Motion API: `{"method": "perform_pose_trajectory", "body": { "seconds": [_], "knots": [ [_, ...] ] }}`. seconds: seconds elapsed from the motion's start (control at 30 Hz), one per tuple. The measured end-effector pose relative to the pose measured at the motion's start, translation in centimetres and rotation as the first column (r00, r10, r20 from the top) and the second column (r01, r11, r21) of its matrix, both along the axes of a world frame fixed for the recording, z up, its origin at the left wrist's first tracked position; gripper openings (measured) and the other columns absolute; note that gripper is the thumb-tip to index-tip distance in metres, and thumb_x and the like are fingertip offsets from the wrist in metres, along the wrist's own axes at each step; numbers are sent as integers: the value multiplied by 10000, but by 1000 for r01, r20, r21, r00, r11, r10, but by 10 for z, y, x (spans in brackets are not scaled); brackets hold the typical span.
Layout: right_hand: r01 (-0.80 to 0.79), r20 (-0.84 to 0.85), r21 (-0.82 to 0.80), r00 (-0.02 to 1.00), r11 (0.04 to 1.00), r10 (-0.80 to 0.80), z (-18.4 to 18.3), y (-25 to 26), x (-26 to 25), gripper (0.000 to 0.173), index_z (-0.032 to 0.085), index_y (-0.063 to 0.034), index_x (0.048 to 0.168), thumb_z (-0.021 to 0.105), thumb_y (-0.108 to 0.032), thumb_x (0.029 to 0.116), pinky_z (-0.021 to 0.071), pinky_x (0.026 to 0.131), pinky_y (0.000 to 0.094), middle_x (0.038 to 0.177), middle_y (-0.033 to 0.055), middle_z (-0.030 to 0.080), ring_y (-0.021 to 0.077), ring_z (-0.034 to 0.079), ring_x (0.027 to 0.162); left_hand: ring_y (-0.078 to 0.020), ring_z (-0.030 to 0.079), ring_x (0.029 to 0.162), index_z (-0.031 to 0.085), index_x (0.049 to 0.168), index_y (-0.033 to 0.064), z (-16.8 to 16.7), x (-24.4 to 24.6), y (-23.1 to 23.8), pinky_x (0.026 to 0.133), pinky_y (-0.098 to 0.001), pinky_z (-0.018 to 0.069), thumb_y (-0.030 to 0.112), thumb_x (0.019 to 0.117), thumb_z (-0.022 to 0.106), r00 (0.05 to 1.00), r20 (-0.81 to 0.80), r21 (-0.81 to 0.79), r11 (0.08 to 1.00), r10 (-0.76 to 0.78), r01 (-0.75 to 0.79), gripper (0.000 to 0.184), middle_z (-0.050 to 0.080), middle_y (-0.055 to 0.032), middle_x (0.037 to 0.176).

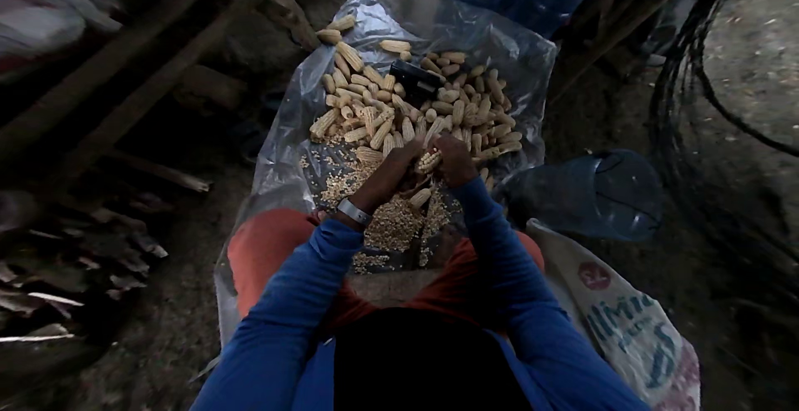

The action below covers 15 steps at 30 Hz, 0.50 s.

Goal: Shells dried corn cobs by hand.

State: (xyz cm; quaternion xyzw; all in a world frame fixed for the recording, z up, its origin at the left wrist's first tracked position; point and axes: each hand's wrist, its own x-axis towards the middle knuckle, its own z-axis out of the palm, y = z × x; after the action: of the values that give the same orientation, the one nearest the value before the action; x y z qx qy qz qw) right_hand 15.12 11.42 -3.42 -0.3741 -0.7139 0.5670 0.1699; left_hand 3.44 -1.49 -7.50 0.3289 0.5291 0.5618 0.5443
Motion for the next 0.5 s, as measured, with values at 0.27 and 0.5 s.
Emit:
{"method": "perform_pose_trajectory", "body": {
  "seconds": [0.27, 0.5],
  "knots": [
    [41, -157, 249, 988, 968, -1, -8, -15, -1, 375, 645, -6, 963, 376, -248, 1061, 499, 620, 304, 739, 7, 574, 60, 540, 643, -220, 544, 620, 636, 977, 21, 56, 29, -19, 568, -406, 488, 574, 1090, 261, 919, -385, -66, 990, 90, -125, 678, 559, -132, 763],
    [57, -420, 648, 858, 760, 294, -21, -7, 2, 537, 592, -9, 866, 302, -388, 1112, 507, 622, 249, 719, 36, 578, 51, 575, 663, -139, 467, 511, 563, 811, 50, 30, 33, 0, 483, -305, 422, 408, 1121, 264, 948, -256, -5, 980, 190, -197, 560, 489, -46, 629]
  ]
}}
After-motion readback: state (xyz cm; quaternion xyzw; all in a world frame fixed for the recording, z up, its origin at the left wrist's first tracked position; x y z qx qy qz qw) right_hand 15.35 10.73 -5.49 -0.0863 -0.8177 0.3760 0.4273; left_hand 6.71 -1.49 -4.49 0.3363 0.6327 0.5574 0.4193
